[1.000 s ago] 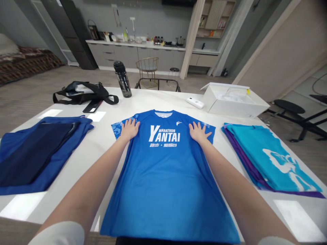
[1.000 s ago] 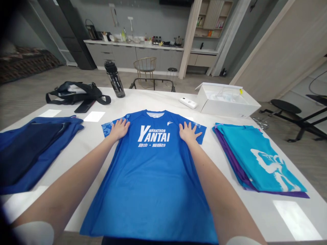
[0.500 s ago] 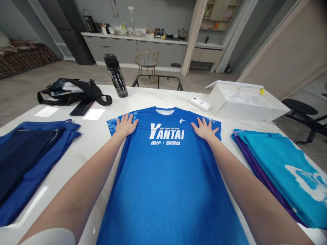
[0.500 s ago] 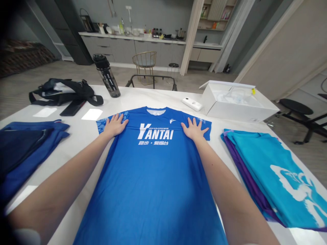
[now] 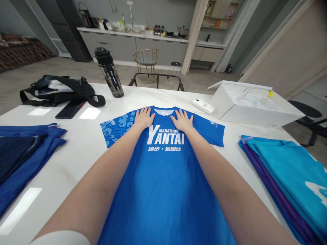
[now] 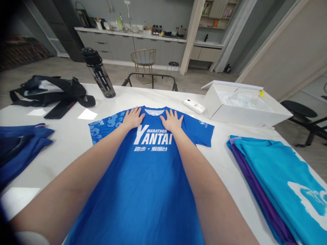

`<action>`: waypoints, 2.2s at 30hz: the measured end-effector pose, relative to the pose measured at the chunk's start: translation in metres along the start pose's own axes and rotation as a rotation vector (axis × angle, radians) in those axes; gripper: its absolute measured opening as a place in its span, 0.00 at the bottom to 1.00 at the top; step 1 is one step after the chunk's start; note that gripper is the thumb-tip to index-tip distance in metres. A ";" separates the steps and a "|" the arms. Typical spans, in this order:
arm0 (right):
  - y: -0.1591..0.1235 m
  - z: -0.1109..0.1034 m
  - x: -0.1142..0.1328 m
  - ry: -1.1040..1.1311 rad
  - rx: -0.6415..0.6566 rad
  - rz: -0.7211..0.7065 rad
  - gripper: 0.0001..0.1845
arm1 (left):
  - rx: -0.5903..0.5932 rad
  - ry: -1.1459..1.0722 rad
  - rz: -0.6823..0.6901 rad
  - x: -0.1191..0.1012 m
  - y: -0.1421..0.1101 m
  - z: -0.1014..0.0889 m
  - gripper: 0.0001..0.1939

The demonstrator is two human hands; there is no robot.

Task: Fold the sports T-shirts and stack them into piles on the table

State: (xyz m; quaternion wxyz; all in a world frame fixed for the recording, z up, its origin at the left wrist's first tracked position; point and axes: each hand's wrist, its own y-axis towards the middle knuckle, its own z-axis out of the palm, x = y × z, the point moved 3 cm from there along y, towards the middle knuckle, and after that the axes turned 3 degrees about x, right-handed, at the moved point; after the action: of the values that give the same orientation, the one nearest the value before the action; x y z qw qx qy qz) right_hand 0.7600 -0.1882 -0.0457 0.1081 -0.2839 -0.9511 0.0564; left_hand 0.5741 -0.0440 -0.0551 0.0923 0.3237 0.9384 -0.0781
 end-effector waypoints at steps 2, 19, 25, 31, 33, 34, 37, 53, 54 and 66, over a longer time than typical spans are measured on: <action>0.007 -0.001 0.000 -0.001 -0.006 -0.005 0.42 | -0.011 -0.001 0.000 0.003 0.012 0.000 0.38; -0.049 -0.011 -0.001 0.052 -0.245 0.035 0.39 | -0.069 0.035 0.095 -0.030 -0.076 0.004 0.37; -0.073 -0.013 -0.072 0.176 -0.119 0.332 0.41 | -0.022 0.000 0.005 -0.009 -0.085 0.001 0.37; -0.064 -0.018 -0.127 0.083 -0.014 0.257 0.39 | -0.039 0.022 0.018 -0.005 -0.085 0.003 0.38; -0.061 -0.018 -0.133 0.050 0.009 0.221 0.39 | -0.035 0.020 0.019 -0.006 -0.084 0.003 0.38; -0.060 -0.019 -0.134 0.044 0.019 0.209 0.38 | -0.033 0.018 0.020 -0.006 -0.085 0.003 0.38; -0.062 -0.021 -0.132 0.052 0.012 0.188 0.38 | -0.068 0.004 0.035 -0.009 -0.090 -0.002 0.37; -0.196 0.020 -0.009 0.001 -0.096 -0.122 0.35 | -0.085 0.057 0.287 -0.061 -0.207 0.011 0.32; -0.199 0.019 -0.019 -0.004 -0.095 -0.089 0.36 | -0.083 0.060 0.281 -0.058 -0.218 0.011 0.32; -0.321 0.021 -0.031 -0.023 -0.102 -0.145 0.36 | -0.055 0.084 0.191 -0.049 -0.322 0.013 0.33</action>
State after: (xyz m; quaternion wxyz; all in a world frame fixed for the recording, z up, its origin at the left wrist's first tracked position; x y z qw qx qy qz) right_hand 0.6108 -0.4733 -0.0175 0.0861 -0.2187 -0.9720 0.0032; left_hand 0.4139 -0.3264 -0.0292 0.0687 0.4121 0.9081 -0.0294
